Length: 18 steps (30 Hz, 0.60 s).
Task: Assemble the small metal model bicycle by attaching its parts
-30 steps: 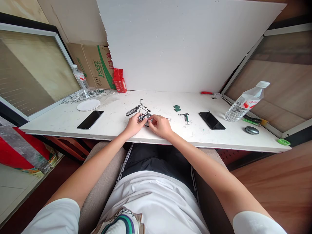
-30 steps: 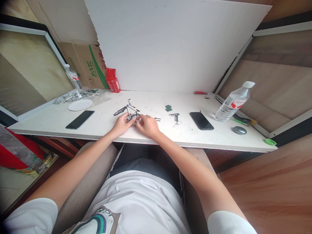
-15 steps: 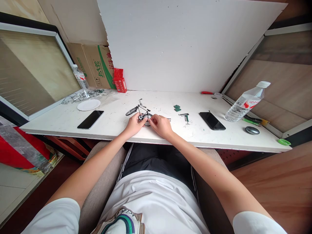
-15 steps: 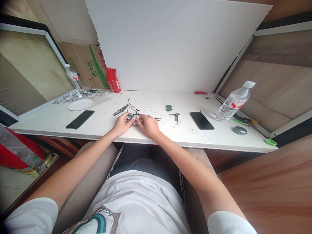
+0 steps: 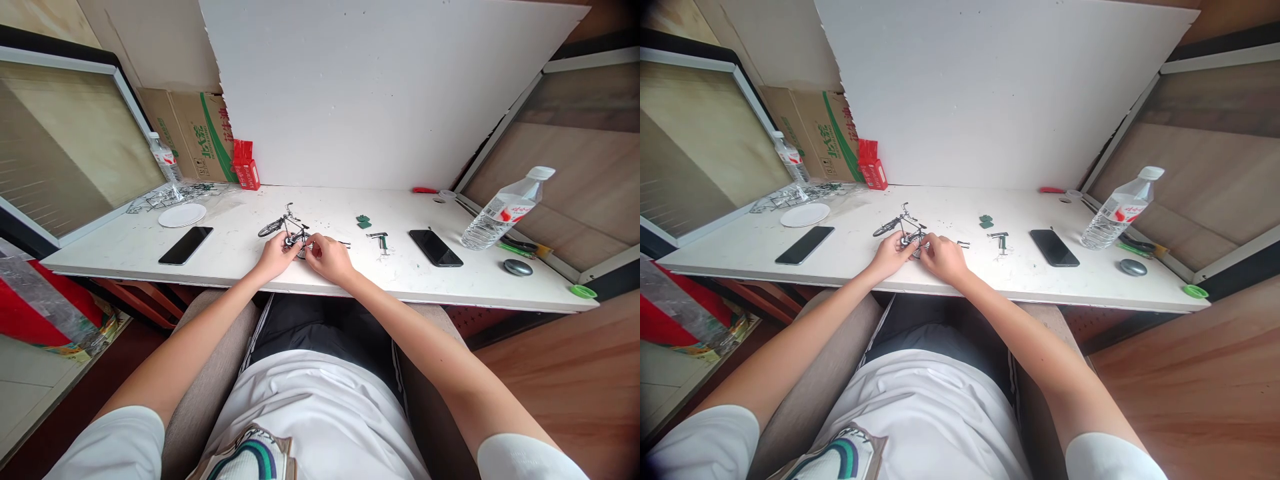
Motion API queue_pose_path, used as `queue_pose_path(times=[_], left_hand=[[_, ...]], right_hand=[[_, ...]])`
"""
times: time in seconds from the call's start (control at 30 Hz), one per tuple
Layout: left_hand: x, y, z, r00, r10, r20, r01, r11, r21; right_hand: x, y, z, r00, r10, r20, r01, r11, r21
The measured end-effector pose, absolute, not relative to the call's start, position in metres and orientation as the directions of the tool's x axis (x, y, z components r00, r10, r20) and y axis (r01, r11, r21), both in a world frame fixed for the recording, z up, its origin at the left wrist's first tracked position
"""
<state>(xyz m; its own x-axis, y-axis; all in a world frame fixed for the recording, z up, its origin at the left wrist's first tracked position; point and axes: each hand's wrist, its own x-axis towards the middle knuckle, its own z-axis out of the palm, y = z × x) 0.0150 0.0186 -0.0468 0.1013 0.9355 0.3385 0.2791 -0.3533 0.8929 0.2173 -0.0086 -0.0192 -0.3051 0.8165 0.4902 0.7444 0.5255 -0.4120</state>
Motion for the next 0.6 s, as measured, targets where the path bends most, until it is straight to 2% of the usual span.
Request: queue_pose_path(times=[0.6], left_hand=[[0.0155, 0.0154, -0.0435, 0.105, 0.939, 0.327, 0.267, -0.343, 0.900]], right_hand=[[0.2146, -0.0065, -0.0186, -0.285, 0.859, 0.425, 0.801, 0.457, -0.386]])
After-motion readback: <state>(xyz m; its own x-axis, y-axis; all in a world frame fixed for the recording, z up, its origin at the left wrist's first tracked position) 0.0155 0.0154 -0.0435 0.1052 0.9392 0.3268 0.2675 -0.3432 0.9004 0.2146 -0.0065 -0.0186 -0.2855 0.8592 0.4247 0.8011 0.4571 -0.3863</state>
